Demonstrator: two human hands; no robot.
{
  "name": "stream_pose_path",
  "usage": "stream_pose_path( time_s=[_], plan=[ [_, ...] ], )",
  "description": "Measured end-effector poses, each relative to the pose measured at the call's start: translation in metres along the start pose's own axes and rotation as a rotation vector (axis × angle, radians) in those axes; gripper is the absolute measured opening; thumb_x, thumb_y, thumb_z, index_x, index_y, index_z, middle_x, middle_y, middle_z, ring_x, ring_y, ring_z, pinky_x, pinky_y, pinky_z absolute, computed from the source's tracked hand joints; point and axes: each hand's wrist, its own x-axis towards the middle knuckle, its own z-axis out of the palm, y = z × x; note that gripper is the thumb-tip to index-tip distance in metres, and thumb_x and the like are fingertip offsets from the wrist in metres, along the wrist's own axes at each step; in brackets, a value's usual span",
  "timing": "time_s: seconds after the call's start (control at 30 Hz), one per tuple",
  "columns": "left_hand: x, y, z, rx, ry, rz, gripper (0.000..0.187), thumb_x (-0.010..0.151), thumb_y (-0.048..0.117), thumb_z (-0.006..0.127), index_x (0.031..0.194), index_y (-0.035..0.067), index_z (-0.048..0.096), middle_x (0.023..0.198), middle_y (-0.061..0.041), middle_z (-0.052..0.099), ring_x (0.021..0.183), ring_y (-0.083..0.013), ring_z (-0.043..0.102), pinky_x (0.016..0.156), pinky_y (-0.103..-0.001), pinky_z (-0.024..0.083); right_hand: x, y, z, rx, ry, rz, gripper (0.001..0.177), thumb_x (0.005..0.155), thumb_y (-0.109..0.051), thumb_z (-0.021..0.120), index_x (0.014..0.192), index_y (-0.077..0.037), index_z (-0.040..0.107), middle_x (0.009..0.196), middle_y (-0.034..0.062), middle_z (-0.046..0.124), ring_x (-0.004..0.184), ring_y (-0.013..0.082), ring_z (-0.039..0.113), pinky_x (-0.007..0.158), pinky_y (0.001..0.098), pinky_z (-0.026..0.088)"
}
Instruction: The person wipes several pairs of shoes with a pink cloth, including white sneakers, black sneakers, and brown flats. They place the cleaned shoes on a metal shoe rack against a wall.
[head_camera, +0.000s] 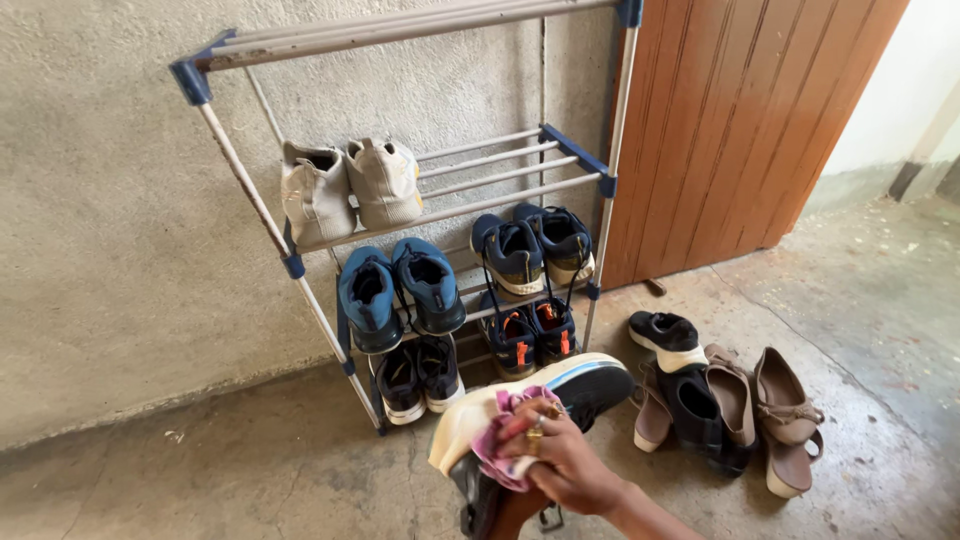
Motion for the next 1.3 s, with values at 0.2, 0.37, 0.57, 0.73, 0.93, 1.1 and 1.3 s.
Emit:
stream_pose_path(
  time_s=[0.2,0.37,0.57,0.73,0.93,1.1,1.3],
  plan=[
    [-0.003,-0.004,0.02,0.11,-0.054,-0.022,0.028,0.099,0.028,0.063,0.109,0.002,0.067,0.096,-0.01,0.07,0.088,-0.0257,0.068,0.078,-0.038,0.055,0.006,0.031,-0.029,0.585,0.144,0.468,0.036,0.074,0.007,0.038,0.078,0.0,0.073,0.105,0.0155,0.078,0.115,0.0324,0.071,0.077,0.0469,0.062],
    [-0.003,0.001,0.001,0.117,0.011,0.016,0.028,0.099,0.028,0.063,0.107,0.002,0.069,0.093,-0.01,0.071,0.085,-0.0267,0.069,0.076,-0.039,0.055,0.013,-0.005,-0.012,-0.148,0.167,0.12,0.029,0.078,0.003,0.056,0.096,-0.005,0.078,0.118,0.0119,0.067,0.115,0.0344,0.063,0.089,0.0518,0.053],
    [0.005,0.002,0.008,0.153,-0.033,-0.015,0.029,0.099,0.029,0.063,0.104,0.001,0.071,0.09,-0.01,0.072,0.081,-0.028,0.07,0.073,-0.04,0.055,-0.002,0.023,-0.017,0.223,0.114,0.111,0.025,0.072,0.014,0.05,0.077,-0.001,0.069,0.104,0.0127,0.066,0.105,0.0239,0.069,0.078,0.0378,0.062],
    [0.004,0.0,0.017,0.17,-0.001,-0.052,0.03,0.1,0.029,0.063,0.102,0.001,0.073,0.087,-0.01,0.073,0.078,-0.029,0.07,0.071,-0.041,0.056,0.002,0.026,-0.033,0.492,0.257,0.365,0.026,0.088,0.014,0.051,0.086,-0.006,0.068,0.105,0.0134,0.066,0.085,0.0266,0.073,0.078,0.0382,0.065],
    [0.015,0.017,-0.009,0.148,0.151,-0.034,0.031,0.1,0.029,0.063,0.1,0.0,0.075,0.083,-0.01,0.075,0.074,-0.0303,0.071,0.069,-0.042,0.056,-0.002,0.002,-0.008,-0.395,0.289,-0.155,0.025,0.078,0.0,0.065,0.099,-0.008,0.074,0.121,0.0137,0.066,0.118,0.0371,0.057,0.099,0.0527,0.041],
    [0.027,0.031,-0.035,-0.173,0.146,-0.388,0.036,0.098,0.031,0.063,0.098,-0.002,0.076,0.078,-0.009,0.076,0.067,-0.0301,0.072,0.065,-0.043,0.056,-0.014,0.074,-0.026,-0.323,0.583,0.288,0.014,0.087,-0.004,0.066,0.099,-0.009,0.071,0.109,0.0055,0.07,0.107,0.0252,0.067,0.096,0.0485,0.053],
    [0.015,0.023,-0.018,0.027,0.223,-0.119,0.034,0.099,0.032,0.067,0.109,0.0,0.073,0.092,-0.013,0.075,0.078,-0.0322,0.072,0.07,-0.043,0.056,0.01,0.047,0.002,0.012,0.584,0.402,0.018,0.091,-0.013,0.061,0.101,-0.017,0.075,0.106,0.0079,0.074,0.102,0.0287,0.069,0.089,0.0491,0.05]
  ],
)
